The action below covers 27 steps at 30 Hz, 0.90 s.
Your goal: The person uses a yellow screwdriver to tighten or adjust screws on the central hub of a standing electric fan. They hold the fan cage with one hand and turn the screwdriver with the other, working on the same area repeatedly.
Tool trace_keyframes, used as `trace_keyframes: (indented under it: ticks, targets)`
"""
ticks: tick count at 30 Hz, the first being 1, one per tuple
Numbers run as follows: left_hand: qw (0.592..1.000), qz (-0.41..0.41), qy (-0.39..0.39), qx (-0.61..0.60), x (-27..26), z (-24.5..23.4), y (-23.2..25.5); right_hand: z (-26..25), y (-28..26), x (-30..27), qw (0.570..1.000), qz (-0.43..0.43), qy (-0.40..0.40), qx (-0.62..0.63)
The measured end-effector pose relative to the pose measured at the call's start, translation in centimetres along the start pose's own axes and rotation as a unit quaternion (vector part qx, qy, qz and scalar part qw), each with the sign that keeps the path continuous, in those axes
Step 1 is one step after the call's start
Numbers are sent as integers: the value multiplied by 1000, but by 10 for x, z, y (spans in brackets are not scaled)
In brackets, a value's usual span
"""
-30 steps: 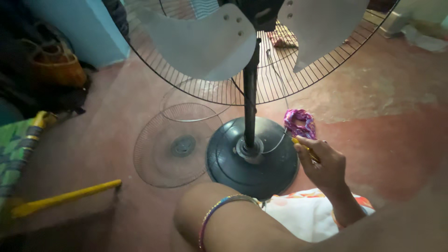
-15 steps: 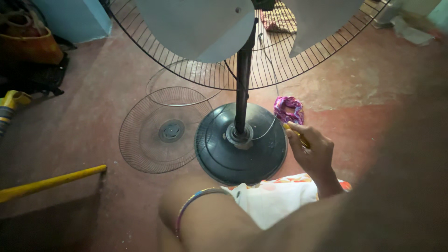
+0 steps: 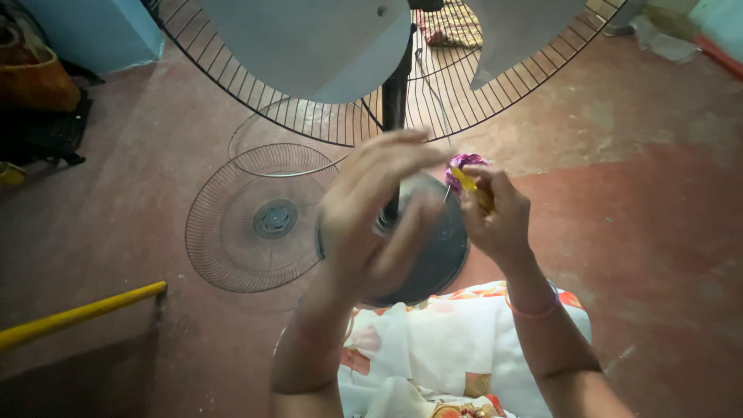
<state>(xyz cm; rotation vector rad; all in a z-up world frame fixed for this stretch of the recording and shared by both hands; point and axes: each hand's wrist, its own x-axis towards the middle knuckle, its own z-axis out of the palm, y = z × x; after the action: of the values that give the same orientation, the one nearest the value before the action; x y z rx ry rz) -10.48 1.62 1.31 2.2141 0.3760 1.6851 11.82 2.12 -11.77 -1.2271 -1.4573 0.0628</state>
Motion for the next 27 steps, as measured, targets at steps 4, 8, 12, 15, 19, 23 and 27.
trace_keyframes:
  ticks: [4, 8, 12, 15, 19, 23, 27]
  targets:
    - [962, -83, -31, 258, -8, 52, -89, 16, -2, 23, 999, -29, 20, 1]
    - [898, -79, -53, 431, -26, 80, -162, 28, -11, 48, 1000, 20, 10, 12]
    - [879, -95, -102, 455, -42, 87, -202, 48, 1, 75, 999, -8, 22, -26]
    - [857, -105, -110, 492, -50, 95, -219, 69, 17, 95, 992, -101, 42, -57]
    - [821, -23, -36, 570, -56, 99, -244, 92, 38, 112, 992, -109, 33, -49]
    - [820, 0, -26, 572, -63, 100, -258, 83, 59, 127, 987, -131, 29, -88]
    - [815, 11, -10, 579, -64, 99, -262, 69, 65, 135, 992, -81, 48, -86]
